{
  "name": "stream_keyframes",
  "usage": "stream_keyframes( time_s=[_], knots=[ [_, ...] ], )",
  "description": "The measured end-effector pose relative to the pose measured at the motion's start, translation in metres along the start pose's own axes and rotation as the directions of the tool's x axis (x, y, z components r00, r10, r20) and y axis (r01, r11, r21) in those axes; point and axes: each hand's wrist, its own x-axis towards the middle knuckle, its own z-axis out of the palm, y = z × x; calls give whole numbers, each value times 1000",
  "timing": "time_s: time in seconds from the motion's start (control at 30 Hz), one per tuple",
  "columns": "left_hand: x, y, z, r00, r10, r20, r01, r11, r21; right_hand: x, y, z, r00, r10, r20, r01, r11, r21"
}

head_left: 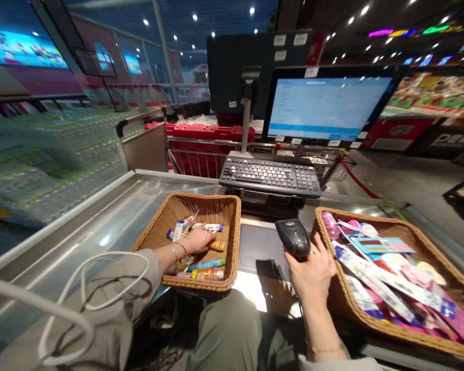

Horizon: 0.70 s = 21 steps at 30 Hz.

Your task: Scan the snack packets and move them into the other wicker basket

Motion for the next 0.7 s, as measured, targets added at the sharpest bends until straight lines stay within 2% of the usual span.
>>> stream_keyframes(
  time_s=[0.17,0.33,0.5,0.7],
  knots=[
    [0,1,-15,995,-92,-37,81,972,-222,0,0,1,1000,9,-3,-9,1000,14],
    [1,4,-18,984,-177,35,175,894,-411,-1,0,2,999,33,1,-33,999,6],
    [0,-3,-5,959,-273,71,277,865,-418,-2,1,2,1000,21,-3,-21,1000,11],
    [2,-11,2,938,-345,28,334,884,-328,-1,0,1,1000,13,-7,-13,1000,13]
  ],
)
